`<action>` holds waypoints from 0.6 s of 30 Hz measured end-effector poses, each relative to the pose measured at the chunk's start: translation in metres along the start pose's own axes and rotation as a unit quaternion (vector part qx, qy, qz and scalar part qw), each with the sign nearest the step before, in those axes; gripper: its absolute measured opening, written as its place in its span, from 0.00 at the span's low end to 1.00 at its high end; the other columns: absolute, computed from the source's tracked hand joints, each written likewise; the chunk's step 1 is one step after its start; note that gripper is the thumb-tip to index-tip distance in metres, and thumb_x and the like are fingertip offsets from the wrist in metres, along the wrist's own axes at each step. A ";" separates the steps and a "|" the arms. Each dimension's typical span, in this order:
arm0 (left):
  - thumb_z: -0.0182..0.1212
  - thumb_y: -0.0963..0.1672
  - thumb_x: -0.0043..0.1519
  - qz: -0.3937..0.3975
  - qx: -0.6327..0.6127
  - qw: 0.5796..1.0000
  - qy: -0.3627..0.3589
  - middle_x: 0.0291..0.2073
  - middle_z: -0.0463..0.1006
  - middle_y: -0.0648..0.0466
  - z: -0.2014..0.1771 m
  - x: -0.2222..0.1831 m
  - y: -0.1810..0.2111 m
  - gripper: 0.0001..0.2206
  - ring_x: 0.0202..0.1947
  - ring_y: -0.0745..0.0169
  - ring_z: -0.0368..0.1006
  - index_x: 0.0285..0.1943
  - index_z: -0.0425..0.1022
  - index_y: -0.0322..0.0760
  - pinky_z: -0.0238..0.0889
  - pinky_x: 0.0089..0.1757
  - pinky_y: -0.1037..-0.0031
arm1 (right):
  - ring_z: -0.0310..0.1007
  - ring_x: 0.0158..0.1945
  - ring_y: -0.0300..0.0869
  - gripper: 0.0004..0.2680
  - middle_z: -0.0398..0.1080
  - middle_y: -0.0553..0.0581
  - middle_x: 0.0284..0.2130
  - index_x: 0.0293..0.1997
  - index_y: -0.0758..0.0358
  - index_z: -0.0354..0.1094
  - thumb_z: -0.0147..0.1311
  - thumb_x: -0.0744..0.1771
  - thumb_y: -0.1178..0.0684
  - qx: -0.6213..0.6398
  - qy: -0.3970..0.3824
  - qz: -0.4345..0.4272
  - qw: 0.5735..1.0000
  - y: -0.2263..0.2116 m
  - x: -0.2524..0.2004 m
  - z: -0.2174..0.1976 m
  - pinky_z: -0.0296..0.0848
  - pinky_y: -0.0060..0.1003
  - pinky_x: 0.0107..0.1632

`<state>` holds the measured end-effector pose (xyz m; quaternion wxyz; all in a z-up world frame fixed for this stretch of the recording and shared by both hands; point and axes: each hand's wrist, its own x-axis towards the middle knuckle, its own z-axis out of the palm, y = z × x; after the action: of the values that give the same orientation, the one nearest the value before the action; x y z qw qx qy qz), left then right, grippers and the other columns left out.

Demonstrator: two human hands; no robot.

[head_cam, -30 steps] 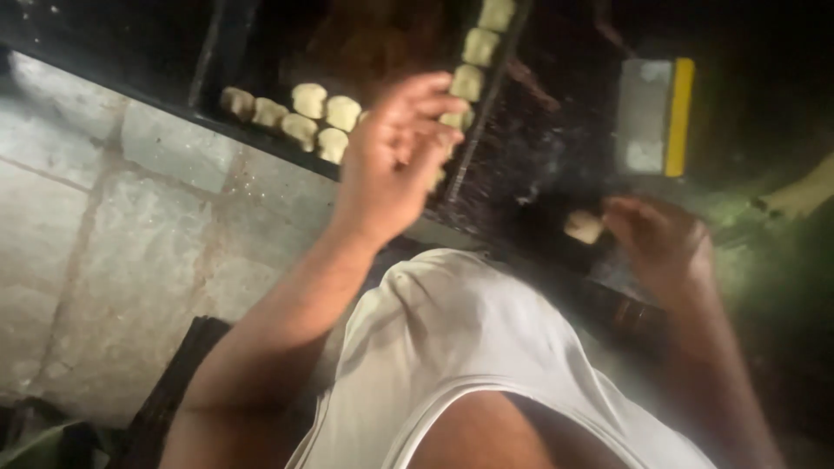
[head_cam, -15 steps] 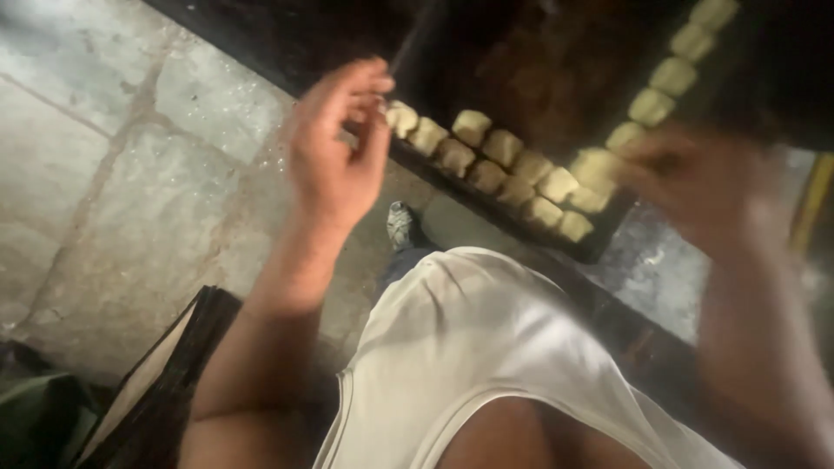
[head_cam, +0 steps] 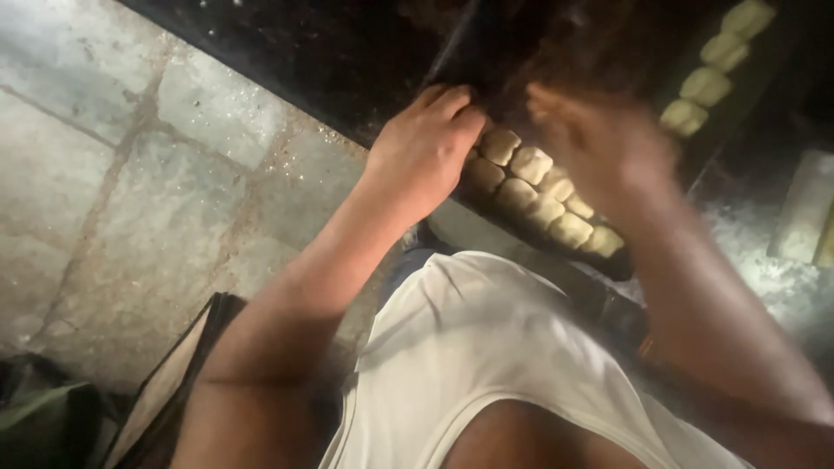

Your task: The person rolls a rope of dough on a dark work table, cuts it into small pieces with a dough scraper, then shapes each piece by hand and arranges the shaped dough pieces in rows on a tray. They repeat the cutting and shaping cycle, filling the tray with dough pieces.

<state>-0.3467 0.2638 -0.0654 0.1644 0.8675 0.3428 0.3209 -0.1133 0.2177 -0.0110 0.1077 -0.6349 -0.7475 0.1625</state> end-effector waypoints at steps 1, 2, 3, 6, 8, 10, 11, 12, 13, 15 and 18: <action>0.60 0.37 0.54 0.002 0.013 0.999 -0.049 0.48 0.79 0.46 0.004 0.006 0.000 0.09 0.53 0.46 0.73 0.42 0.78 0.34 0.71 0.48 0.64 | 0.80 0.50 0.47 0.11 0.77 0.62 0.51 0.63 0.61 0.74 0.53 0.73 0.52 0.018 0.048 -0.030 0.998 0.012 -0.014 -0.006 0.77 0.42 0.50; 0.60 0.37 0.54 0.007 0.012 0.998 -0.054 0.48 0.79 0.46 0.008 0.008 -0.002 0.09 0.53 0.46 0.73 0.42 0.78 0.34 0.71 0.48 0.64 | 0.80 0.50 0.47 0.11 0.77 0.62 0.51 0.63 0.61 0.74 0.53 0.73 0.52 0.020 0.052 -0.024 0.998 0.014 -0.027 -0.015 0.77 0.42 0.50; 0.60 0.37 0.55 0.010 0.035 0.996 -0.077 0.45 0.79 0.47 0.013 0.011 -0.004 0.06 0.52 0.45 0.73 0.39 0.78 0.35 0.71 0.48 0.63 | 0.80 0.45 0.45 0.10 0.78 0.60 0.49 0.61 0.59 0.74 0.54 0.74 0.52 0.030 0.055 0.046 0.997 0.017 -0.041 -0.023 0.78 0.39 0.43; 0.61 0.38 0.55 0.018 0.049 0.992 -0.112 0.41 0.79 0.50 0.016 0.019 -0.003 0.04 0.51 0.45 0.73 0.36 0.78 0.37 0.70 0.49 0.61 | 0.81 0.38 0.40 0.08 0.79 0.58 0.46 0.58 0.57 0.76 0.55 0.74 0.53 0.028 0.079 0.114 0.990 0.054 -0.099 -0.034 0.77 0.34 0.33; 0.61 0.38 0.54 0.022 0.039 0.991 -0.123 0.40 0.79 0.52 0.015 0.022 0.001 0.05 0.50 0.46 0.73 0.36 0.79 0.37 0.69 0.48 0.60 | 0.81 0.36 0.39 0.07 0.80 0.57 0.44 0.57 0.57 0.77 0.55 0.74 0.54 0.014 0.100 0.111 0.989 0.072 -0.141 -0.037 0.76 0.32 0.30; 0.60 0.37 0.58 -0.027 0.069 0.983 -0.168 0.44 0.81 0.55 0.013 0.024 0.009 0.06 0.56 0.48 0.72 0.39 0.79 0.37 0.68 0.52 0.61 | 0.80 0.41 0.42 0.05 0.79 0.59 0.45 0.54 0.60 0.78 0.59 0.75 0.54 -0.019 0.154 0.130 0.979 0.076 -0.184 -0.044 0.77 0.35 0.40; 0.60 0.37 0.58 -0.019 0.072 0.982 -0.172 0.44 0.81 0.55 0.015 0.028 0.014 0.06 0.56 0.48 0.72 0.39 0.79 0.37 0.68 0.52 0.61 | 0.80 0.41 0.42 0.05 0.79 0.59 0.45 0.54 0.60 0.78 0.59 0.75 0.54 -0.016 0.160 0.136 0.978 0.088 -0.204 -0.044 0.77 0.35 0.40; 0.62 0.38 0.57 0.035 0.080 0.988 -0.125 0.47 0.81 0.51 0.018 0.031 0.020 0.06 0.57 0.44 0.70 0.41 0.81 0.37 0.66 0.54 0.59 | 0.79 0.39 0.42 0.06 0.79 0.59 0.43 0.53 0.61 0.79 0.58 0.74 0.53 -0.036 0.160 0.160 0.973 0.100 -0.225 -0.043 0.76 0.34 0.39; 0.64 0.40 0.56 0.088 0.087 0.989 -0.077 0.50 0.81 0.47 0.019 0.033 0.026 0.08 0.58 0.41 0.68 0.43 0.82 0.37 0.63 0.56 0.57 | 0.78 0.37 0.42 0.07 0.79 0.59 0.41 0.53 0.61 0.80 0.57 0.74 0.52 -0.056 0.160 0.183 0.968 0.110 -0.246 -0.042 0.74 0.34 0.39; 0.64 0.40 0.57 0.073 0.091 0.986 -0.120 0.47 0.82 0.51 0.023 0.036 0.034 0.09 0.59 0.43 0.68 0.44 0.83 0.39 0.62 0.58 0.56 | 0.79 0.41 0.40 0.07 0.79 0.59 0.44 0.54 0.63 0.78 0.56 0.76 0.52 -0.001 0.170 0.225 0.959 0.131 -0.287 -0.037 0.76 0.33 0.42; 0.64 0.38 0.57 0.036 0.100 0.978 -0.178 0.45 0.83 0.55 0.023 0.038 0.041 0.11 0.60 0.44 0.68 0.47 0.84 0.40 0.60 0.59 0.55 | 0.79 0.48 0.42 0.08 0.77 0.62 0.50 0.56 0.67 0.75 0.54 0.77 0.53 0.068 0.159 0.297 0.939 0.144 -0.332 -0.040 0.77 0.35 0.47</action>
<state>-0.2902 0.2599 -0.0448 0.1234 0.9345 0.3070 0.1311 0.0900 -0.0850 -0.0138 0.2150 -0.8368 -0.4853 0.1342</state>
